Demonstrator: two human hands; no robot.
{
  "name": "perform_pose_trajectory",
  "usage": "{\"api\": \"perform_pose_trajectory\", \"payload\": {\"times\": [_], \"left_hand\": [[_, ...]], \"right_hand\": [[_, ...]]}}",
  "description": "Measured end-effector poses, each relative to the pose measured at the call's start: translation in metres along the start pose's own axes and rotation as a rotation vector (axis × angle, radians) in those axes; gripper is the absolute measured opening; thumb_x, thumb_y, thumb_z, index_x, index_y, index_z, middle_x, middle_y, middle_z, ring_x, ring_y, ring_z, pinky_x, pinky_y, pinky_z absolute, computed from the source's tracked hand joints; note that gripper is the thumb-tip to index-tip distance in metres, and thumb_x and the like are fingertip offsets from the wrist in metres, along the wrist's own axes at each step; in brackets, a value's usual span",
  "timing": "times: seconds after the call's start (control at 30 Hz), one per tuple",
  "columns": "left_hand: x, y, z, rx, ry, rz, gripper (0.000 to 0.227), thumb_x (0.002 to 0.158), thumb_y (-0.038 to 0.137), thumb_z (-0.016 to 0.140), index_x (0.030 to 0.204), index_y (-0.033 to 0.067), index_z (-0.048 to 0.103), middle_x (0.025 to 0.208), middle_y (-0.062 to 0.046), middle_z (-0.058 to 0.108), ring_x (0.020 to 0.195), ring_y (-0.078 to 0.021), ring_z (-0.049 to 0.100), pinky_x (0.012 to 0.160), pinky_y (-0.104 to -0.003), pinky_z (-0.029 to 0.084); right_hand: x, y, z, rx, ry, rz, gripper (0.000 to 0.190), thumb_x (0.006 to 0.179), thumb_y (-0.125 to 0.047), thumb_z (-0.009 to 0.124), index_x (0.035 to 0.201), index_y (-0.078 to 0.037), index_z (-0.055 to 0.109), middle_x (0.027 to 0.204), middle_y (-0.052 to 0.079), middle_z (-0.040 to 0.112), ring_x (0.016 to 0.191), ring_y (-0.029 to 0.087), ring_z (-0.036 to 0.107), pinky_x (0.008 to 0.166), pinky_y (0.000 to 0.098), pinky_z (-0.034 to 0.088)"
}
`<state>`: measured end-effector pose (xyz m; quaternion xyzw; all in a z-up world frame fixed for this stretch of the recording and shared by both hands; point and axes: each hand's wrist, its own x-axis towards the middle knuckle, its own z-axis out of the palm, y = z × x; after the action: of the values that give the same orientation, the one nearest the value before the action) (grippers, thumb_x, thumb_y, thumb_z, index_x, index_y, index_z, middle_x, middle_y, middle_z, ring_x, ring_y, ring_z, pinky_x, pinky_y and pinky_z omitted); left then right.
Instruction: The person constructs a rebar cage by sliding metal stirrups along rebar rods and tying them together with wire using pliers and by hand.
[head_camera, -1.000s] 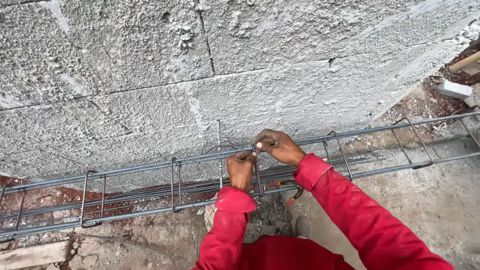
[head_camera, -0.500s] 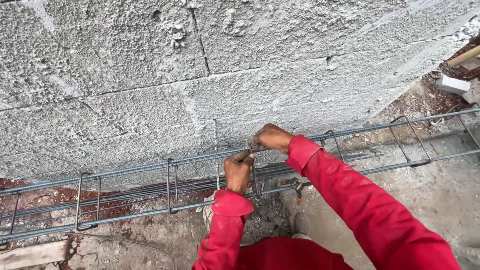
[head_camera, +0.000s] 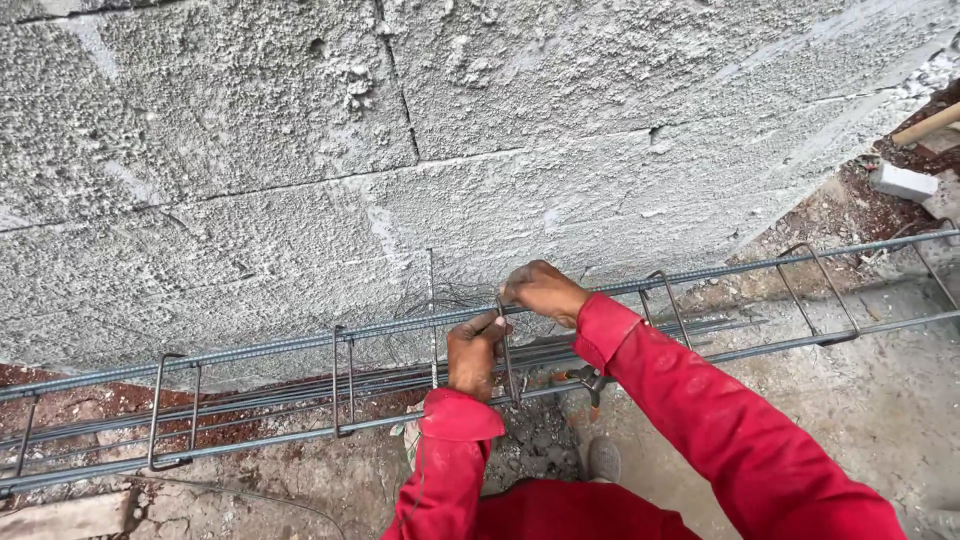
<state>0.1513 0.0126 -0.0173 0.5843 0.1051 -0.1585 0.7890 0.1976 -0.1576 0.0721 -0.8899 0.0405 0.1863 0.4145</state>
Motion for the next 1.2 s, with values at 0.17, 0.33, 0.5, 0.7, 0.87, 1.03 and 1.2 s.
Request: {"api": "perform_pose_trajectory", "payload": {"times": [0.17,0.33,0.5,0.7,0.87,1.03,1.2], "left_hand": [[0.003,-0.002,0.007,-0.081,0.080,-0.028,0.022,0.085,0.004,0.074,0.106,0.0000,0.078,0.081,-0.010,0.079,0.053,-0.0072,0.051,0.048,-0.026,0.037],[0.003,0.004,0.008,0.069,0.102,0.062,0.015,0.086,0.008,0.076,0.097,-0.0016,0.081,0.077,-0.010,0.075,0.054,-0.0075,0.052,0.049,-0.026,0.039],[-0.010,0.015,0.011,0.113,0.112,0.034,0.013,0.085,0.011,0.075,0.091,0.0005,0.081,0.066,-0.003,0.071,0.049,-0.0073,0.049,0.046,-0.028,0.036],[-0.008,0.010,0.015,0.145,0.144,0.065,0.025,0.089,0.019,0.079,0.076,-0.0020,0.077,0.061,-0.002,0.063,0.050,-0.0081,0.045,0.047,-0.031,0.035],[-0.006,0.021,0.028,0.495,0.301,0.188,0.031,0.087,0.030,0.079,0.075,0.0017,0.078,0.064,-0.013,0.073,0.054,-0.0170,0.060,0.057,-0.038,0.048],[-0.019,0.017,0.029,0.564,0.333,0.143,0.030,0.087,0.034,0.076,0.084,0.0052,0.080,0.077,-0.013,0.078,0.068,-0.0223,0.073,0.069,-0.040,0.055],[-0.024,0.019,0.037,0.598,0.355,0.263,0.027,0.088,0.033,0.072,0.088,0.0060,0.079,0.082,-0.017,0.076,0.073,-0.0327,0.074,0.069,-0.043,0.054]], "right_hand": [[-0.046,0.005,0.010,-0.630,0.193,-0.283,0.015,0.088,-0.017,0.067,0.098,-0.010,0.075,0.089,0.005,0.072,0.100,0.029,0.052,0.088,0.0515,0.039],[-0.048,0.027,0.030,-0.578,0.264,-0.515,0.020,0.088,-0.011,0.068,0.106,-0.008,0.075,0.102,0.009,0.071,0.102,0.028,0.051,0.090,0.0480,0.040],[-0.049,0.033,0.025,-0.529,0.198,-0.499,0.026,0.087,-0.015,0.068,0.112,-0.007,0.074,0.107,0.010,0.070,0.102,0.029,0.052,0.090,0.0484,0.040],[-0.057,0.035,0.035,-0.755,0.338,-0.693,0.048,0.068,-0.011,0.071,0.116,-0.005,0.071,0.110,0.011,0.067,0.112,0.034,0.052,0.092,0.0503,0.040],[-0.054,0.028,0.032,-0.772,0.166,-0.436,0.038,0.081,-0.012,0.069,0.119,-0.009,0.067,0.114,0.009,0.064,0.113,0.028,0.051,0.095,0.0470,0.040],[-0.028,0.026,0.023,-0.627,0.263,-0.427,0.033,0.081,-0.018,0.070,0.109,-0.001,0.064,0.104,0.020,0.067,0.099,0.039,0.065,0.084,0.0515,0.050],[-0.004,0.028,0.024,-0.799,0.105,-0.201,0.024,0.088,-0.031,0.068,0.093,-0.009,0.074,0.094,0.021,0.073,0.089,0.041,0.071,0.086,0.0539,0.054]]}}
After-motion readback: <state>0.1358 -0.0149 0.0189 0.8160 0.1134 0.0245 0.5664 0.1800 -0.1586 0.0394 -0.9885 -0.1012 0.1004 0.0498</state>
